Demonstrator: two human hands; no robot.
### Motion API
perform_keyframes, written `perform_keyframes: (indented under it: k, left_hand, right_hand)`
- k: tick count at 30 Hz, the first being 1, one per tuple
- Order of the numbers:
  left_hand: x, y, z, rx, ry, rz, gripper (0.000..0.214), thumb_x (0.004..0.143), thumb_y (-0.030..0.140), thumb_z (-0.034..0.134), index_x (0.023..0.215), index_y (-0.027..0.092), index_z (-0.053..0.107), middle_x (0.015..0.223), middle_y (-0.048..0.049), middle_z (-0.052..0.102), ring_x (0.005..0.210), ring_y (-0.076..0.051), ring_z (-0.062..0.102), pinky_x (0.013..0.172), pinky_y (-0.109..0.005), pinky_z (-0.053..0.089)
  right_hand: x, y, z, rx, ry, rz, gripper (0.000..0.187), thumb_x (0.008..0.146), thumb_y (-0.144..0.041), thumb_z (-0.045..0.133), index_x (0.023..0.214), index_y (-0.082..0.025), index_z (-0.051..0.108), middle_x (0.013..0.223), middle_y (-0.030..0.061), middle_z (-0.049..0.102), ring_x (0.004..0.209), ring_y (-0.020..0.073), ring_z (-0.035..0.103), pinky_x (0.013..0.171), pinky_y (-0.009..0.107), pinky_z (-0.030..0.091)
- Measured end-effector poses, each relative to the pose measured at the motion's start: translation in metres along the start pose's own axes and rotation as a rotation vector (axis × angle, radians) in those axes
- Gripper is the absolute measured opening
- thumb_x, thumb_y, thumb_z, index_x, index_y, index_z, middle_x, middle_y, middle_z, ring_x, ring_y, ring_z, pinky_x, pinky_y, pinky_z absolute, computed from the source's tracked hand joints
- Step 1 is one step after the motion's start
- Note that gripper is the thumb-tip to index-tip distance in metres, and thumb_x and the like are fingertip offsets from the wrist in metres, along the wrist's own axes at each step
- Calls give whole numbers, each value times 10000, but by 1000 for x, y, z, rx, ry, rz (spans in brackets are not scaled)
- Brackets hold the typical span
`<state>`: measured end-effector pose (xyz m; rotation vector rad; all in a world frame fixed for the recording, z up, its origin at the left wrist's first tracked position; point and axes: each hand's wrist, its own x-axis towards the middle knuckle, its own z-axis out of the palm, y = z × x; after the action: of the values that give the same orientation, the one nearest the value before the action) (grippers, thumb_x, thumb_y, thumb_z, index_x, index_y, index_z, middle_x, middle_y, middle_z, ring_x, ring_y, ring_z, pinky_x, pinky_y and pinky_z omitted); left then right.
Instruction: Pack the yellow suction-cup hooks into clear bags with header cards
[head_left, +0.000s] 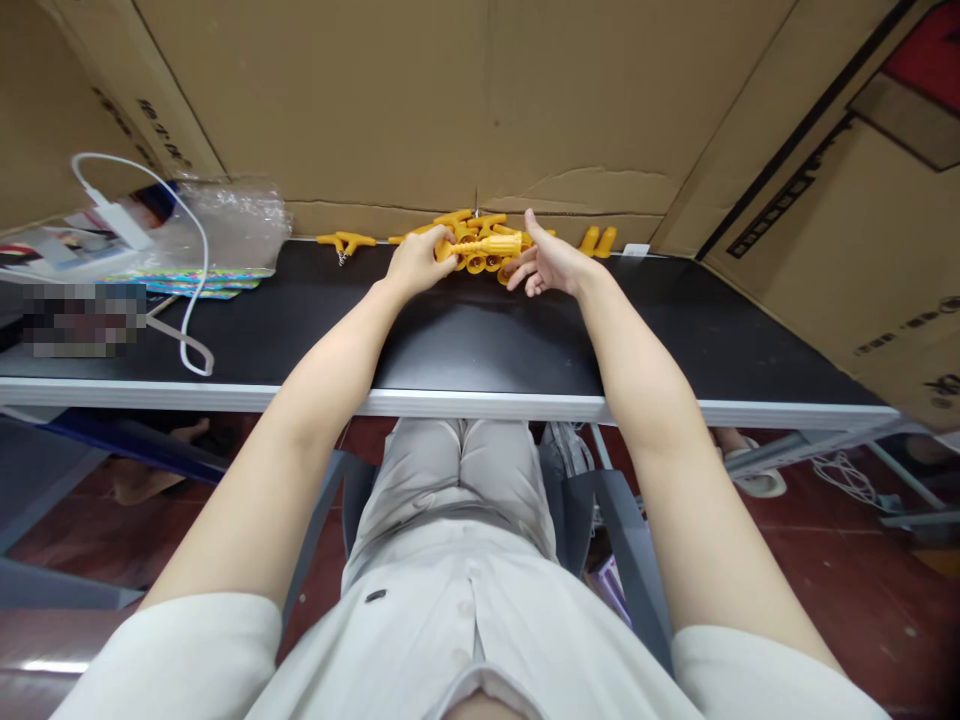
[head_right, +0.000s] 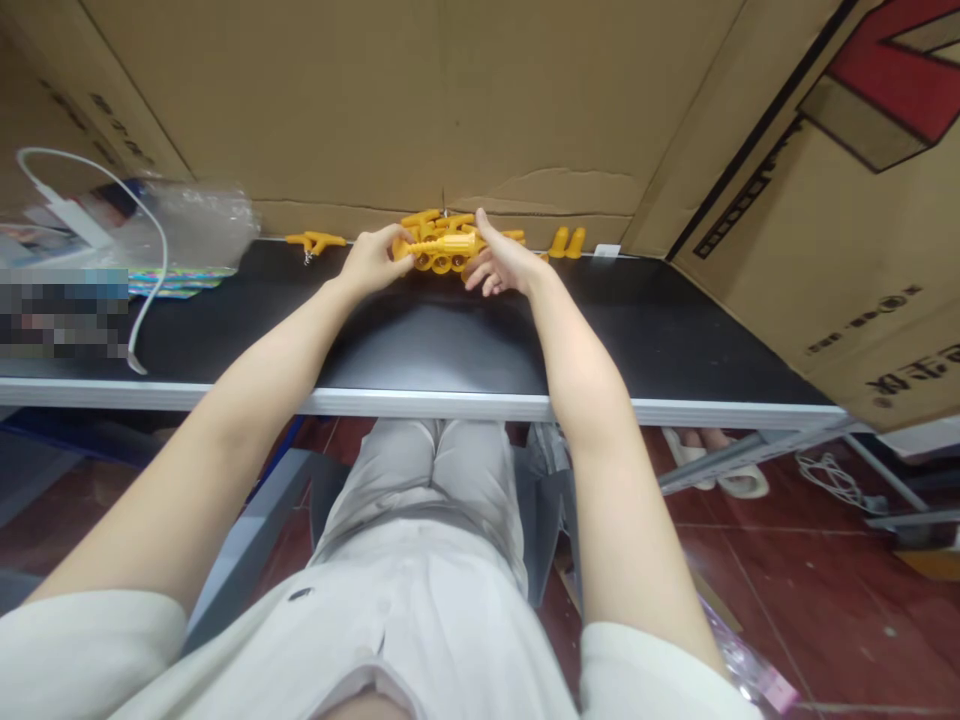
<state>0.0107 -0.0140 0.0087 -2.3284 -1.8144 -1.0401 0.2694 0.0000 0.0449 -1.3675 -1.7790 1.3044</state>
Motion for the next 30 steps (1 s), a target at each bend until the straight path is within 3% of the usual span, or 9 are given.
perform_keyframes:
  k: [3,5,9,14,19,21,23,26,30]
  left_hand:
    - [1,-4,1,-19,-4,12,388,926,305,680,1304,249,747,1017,-85,788,1057,-307,704,1074,-441,538]
    - [1,-5,0,-25,3,27,402,920,300,682,1315,257,742,1020,-82,792,1074,-310,707,1089,-442,531]
    - [0,-2,-1,-11,14,41,412,905,295,692,1313,262,740,1038,-87,805,1102,-329,726,1067,-424,537]
    - [2,-2,3,-24,52,65,364,871,266,708,1233,256,745,1004,-80,805,1081,-346,759,1020,-411,551]
    - [5,-9,10,-61,79,70,304,863,247,729,1167,253,740,914,-54,783,1002,-314,769,993,-384,552]
    - [6,-11,10,-44,81,57,303,861,253,728,1163,246,743,898,-55,782,976,-310,767,975,-382,556]
    - [6,-11,9,-28,77,43,312,860,263,727,1171,241,746,917,-63,790,977,-314,766,968,-384,559]
    - [6,-12,7,-31,65,38,320,865,269,723,1183,235,748,939,-71,795,998,-318,762,981,-393,557]
    - [7,-13,8,-64,86,74,326,853,252,728,1178,238,755,905,-58,788,966,-298,749,976,-387,561]
  right_hand:
    - [-7,-2,-1,86,31,-180,558,946,-757,788,1032,-231,624,839,42,761,563,130,645,530,245,522]
    - [-7,-2,0,85,55,-238,521,896,-643,905,1021,-238,602,798,17,740,570,132,636,556,254,544]
    - [1,3,6,43,99,-215,644,903,-860,746,939,-227,633,643,25,640,532,160,591,529,286,535]
    - [18,12,12,-3,212,-164,875,901,-1030,471,972,-188,700,701,100,676,586,199,620,549,340,569]
    - [19,13,10,-20,170,-123,949,923,-1045,332,1018,-189,732,550,23,554,427,128,494,419,252,464]
    - [11,7,6,-25,111,-61,886,975,-988,368,982,-176,720,545,25,572,385,103,456,390,230,402]
    - [1,0,2,-6,61,-46,686,1055,-832,526,1037,-169,699,649,43,685,417,102,537,401,211,397]
    - [-9,-5,0,64,95,-164,360,1021,-481,832,1163,-200,657,829,4,774,548,100,669,491,178,477]
    - [-7,-3,3,94,135,-232,380,962,-492,893,968,-199,650,747,-5,730,570,97,660,529,179,495]
